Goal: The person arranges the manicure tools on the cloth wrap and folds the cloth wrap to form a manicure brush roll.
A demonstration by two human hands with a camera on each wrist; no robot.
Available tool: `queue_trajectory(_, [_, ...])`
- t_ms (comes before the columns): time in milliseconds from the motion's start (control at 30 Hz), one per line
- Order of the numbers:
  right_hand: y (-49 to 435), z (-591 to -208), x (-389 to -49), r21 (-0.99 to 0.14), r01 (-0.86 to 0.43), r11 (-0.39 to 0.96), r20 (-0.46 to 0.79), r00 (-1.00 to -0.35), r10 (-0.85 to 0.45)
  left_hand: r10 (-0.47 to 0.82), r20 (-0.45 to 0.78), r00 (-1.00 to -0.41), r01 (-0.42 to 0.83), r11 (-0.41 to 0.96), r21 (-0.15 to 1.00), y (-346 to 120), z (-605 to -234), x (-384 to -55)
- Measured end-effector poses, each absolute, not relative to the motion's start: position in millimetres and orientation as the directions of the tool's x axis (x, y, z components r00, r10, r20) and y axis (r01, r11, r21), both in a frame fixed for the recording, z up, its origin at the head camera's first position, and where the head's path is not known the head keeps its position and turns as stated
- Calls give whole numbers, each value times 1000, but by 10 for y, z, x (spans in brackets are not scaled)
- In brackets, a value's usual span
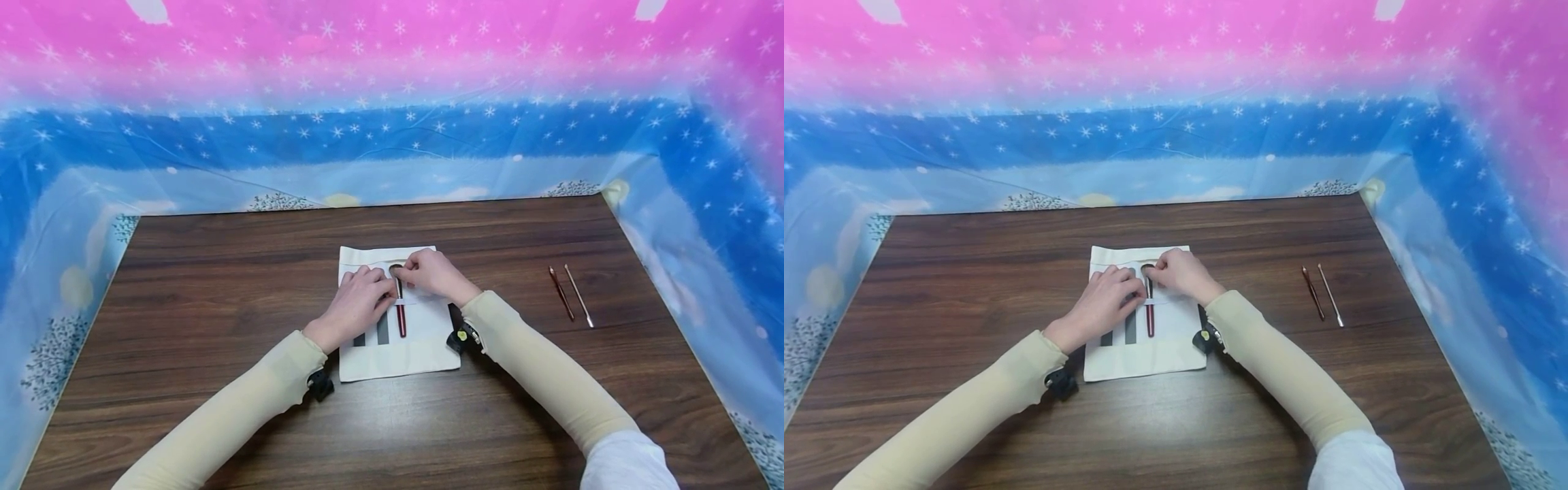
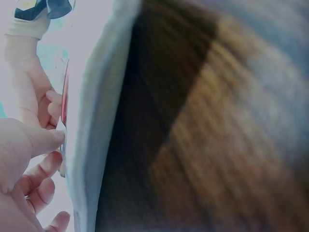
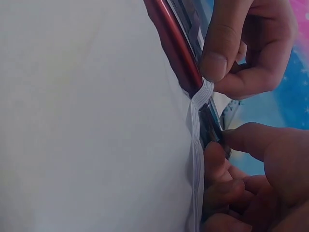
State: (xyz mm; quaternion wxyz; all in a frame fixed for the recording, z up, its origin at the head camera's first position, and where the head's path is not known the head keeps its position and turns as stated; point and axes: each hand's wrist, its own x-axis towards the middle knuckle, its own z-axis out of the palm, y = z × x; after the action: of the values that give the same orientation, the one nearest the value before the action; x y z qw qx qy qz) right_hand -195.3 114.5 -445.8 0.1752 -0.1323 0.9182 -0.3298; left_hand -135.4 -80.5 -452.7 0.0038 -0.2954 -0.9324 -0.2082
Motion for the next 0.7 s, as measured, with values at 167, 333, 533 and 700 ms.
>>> queue_trajectory(167, [1153,-4455,-1935,-642,-122,757,-255,-897,-361,544,135,-828,550,743,381,-796,-4524,-1354])
queue_trajectory(333, [1149,-4427,-1892,-622,-120,774,-280,-889,-363,544,137,-828,552,747,371,-793,-4525,-1349])
queue_trajectory(533, [1140,-4412,-1853,-600,-155,785,-272,-883,-383,541,140,-830,551,751,365,-791,-4533,-1346])
queue_trajectory(700, [1135,-4411,-1831,-583,-172,794,-271,-880,-390,537,133,-833,544,753,370,-786,-4529,-1343])
